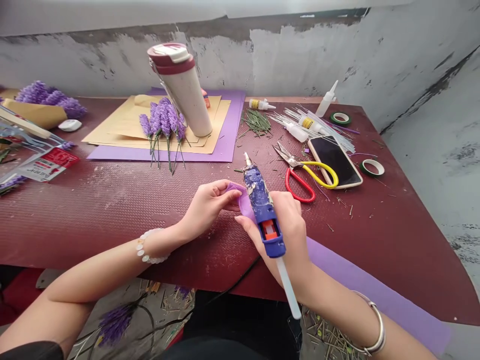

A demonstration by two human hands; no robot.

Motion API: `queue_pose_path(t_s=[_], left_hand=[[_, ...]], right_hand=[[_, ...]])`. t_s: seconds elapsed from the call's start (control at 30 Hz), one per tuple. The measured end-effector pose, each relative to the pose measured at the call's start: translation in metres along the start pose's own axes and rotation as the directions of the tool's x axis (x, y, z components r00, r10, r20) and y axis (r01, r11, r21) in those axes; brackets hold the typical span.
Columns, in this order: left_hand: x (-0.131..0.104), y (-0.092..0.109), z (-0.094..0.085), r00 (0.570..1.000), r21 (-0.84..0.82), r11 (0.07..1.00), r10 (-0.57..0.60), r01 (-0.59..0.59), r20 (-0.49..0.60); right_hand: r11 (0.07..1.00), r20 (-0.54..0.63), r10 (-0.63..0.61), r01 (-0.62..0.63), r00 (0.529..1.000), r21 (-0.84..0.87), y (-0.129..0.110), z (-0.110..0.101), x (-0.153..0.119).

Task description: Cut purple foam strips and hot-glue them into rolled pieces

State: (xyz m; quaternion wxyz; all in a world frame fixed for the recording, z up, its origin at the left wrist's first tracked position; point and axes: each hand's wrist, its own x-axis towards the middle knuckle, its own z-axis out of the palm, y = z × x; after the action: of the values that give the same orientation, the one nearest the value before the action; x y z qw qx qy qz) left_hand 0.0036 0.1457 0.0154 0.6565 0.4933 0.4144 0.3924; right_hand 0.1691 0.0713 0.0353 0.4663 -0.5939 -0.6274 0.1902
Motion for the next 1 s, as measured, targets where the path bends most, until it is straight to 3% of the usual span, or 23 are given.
queue_pose_path(t_s=[0.17, 0.27, 0.4, 0.63, 0.8, 1.0], left_hand=[[0.01, -0.001, -0.004, 0.99, -0.015, 0.999, -0.049, 0.048, -0.134], [0.011, -0.001, 0.0, 0.986, -0.057, 0.997, -0.051, 0.042, -0.161], [0.004, -0.002, 0.009, 0.995, -0.091, 0.996, -0.018, 0.009, -0.099], [-0.009, -0.005, 0.009, 0.997, -0.098, 0.993, 0.074, -0.071, 0.028], [-0.012, -0.008, 0.005, 0.994, -0.065, 0.994, 0.088, -0.084, 0.072], [-0.015, -0.009, 0.004, 0.995, 0.087, 0.992, 0.09, -0.093, 0.039]], right_hand=[[0.998, 0.018, 0.055, -0.054, 0.998, -0.041, -0.012, -0.011, 0.004], [0.998, -0.007, -0.03, 0.03, 1.0, -0.061, -0.011, -0.003, 0.008], [0.986, 0.005, -0.13, 0.13, 0.992, -0.104, -0.007, 0.013, 0.014], [0.998, -0.037, -0.028, 0.03, 0.999, 0.047, -0.004, 0.02, 0.019], [0.999, -0.05, -0.02, 0.023, 0.999, 0.046, -0.005, 0.02, 0.019], [0.999, -0.089, -0.013, 0.018, 0.996, 0.049, -0.005, 0.024, 0.019]])
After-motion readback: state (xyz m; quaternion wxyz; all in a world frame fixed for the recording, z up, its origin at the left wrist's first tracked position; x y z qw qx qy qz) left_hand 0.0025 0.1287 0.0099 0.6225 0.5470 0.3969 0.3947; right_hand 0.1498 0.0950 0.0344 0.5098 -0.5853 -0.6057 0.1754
